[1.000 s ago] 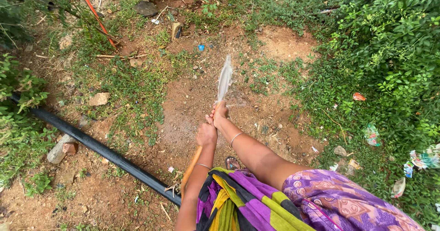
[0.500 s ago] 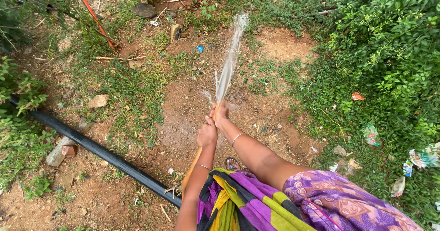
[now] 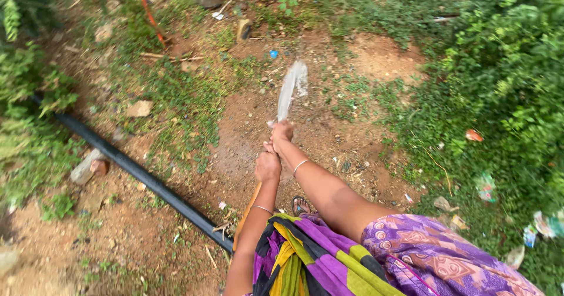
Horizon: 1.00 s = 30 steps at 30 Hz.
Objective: The person holds a yellow hose and sprays water onto the ground and small plants in an outdoor garden.
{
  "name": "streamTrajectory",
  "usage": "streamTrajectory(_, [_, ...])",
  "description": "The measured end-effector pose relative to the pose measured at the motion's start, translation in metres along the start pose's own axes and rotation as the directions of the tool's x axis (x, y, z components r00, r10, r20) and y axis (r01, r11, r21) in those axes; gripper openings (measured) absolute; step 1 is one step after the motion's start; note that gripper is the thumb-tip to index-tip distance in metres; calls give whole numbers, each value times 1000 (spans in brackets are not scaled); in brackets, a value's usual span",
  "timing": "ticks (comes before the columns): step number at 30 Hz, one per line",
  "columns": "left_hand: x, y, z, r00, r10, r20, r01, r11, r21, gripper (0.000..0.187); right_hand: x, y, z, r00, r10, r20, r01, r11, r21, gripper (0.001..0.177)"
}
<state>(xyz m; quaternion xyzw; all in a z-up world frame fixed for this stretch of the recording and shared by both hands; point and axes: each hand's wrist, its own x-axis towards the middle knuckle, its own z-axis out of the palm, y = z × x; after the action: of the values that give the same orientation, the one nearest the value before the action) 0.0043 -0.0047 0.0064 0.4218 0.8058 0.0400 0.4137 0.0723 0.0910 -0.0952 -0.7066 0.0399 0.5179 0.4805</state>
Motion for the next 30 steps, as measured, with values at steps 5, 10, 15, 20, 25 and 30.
streamTrajectory(5, [9, -12, -7, 990, -13, -142, -4, 992, -124, 86, -8, 7, 42, 987, -139, 74, 155, 942, -298, 53])
streamTrajectory(10, [11, -25, -23, 973, -114, -201, 62, 967, -247, 85, -46, 10, 74, 960, -188, 209, 271, 815, -512, 53])
streamTrajectory(15, [18, -39, -36, 955, -147, -258, 63, 949, -310, 86, -69, 20, 98, 933, -189, 307, 350, 679, -645, 59])
streamTrajectory(20, [12, -43, -57, 954, -219, -205, 130, 918, -375, 86, -63, 41, 120, 910, -172, 378, 392, 657, -644, 53])
streamTrajectory(25, [18, -52, -63, 944, -237, -228, 88, 850, -519, 91, -80, 43, 137, 905, -134, 404, 379, 684, -623, 49])
streamTrajectory(30, [43, -60, -60, 929, -267, -255, 101, 848, -520, 93, -113, 28, 144, 886, -161, 434, 420, 675, -607, 46])
